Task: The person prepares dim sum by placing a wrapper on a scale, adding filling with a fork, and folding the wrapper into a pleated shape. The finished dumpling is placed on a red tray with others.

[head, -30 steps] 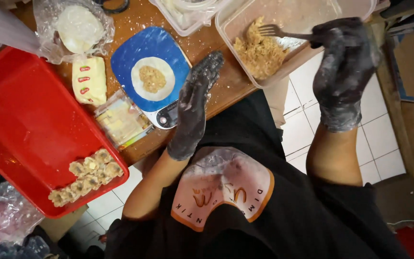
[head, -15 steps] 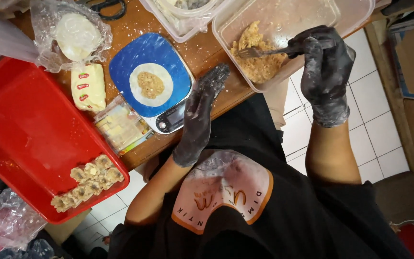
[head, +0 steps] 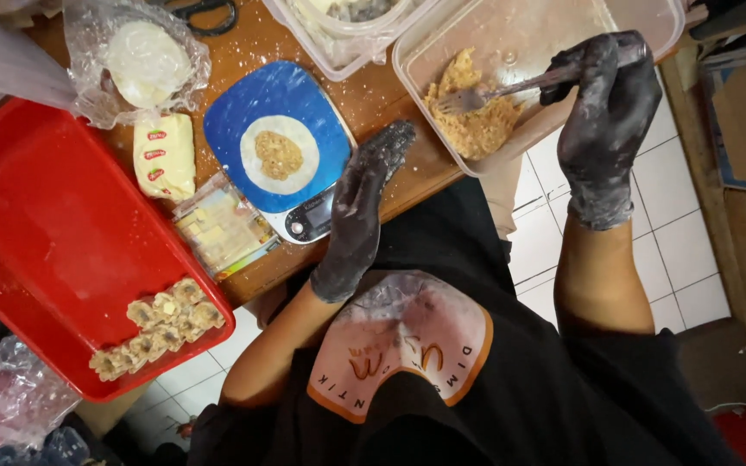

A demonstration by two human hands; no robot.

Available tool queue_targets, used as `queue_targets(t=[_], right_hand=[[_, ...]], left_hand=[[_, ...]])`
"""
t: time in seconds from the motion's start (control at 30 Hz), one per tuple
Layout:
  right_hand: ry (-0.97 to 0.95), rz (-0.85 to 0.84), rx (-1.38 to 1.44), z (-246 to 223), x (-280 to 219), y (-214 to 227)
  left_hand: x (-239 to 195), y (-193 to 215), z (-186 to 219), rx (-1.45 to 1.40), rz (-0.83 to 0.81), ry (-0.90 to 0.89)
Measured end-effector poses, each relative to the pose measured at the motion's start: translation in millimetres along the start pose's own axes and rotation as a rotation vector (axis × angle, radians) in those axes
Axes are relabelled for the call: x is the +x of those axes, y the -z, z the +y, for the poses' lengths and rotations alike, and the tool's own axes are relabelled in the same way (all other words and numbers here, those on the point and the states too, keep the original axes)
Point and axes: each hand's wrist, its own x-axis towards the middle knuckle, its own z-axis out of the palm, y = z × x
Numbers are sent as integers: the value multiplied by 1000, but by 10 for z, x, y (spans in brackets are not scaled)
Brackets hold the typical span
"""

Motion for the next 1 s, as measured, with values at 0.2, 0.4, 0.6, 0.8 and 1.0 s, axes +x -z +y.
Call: queue_targets(t=[0.2,0.4,0.6,0.8,1.0], right_hand=[[-583,276,520,400,-95,-44],[-537,330,488,470,-145,103],[-200,211,-45,143,-152,86],[-270,43,203,-45,-92,-65],[-358,110,389,216,-112,-77]], left_hand=[[-42,138,-143,-73,-118,-23],[-68,445,-554,937,-118,-757],[-128,359,-427,832,-175,-548],[-148,246,-494,958,-179,-765],[-183,177,-336,1039,-226,-788]])
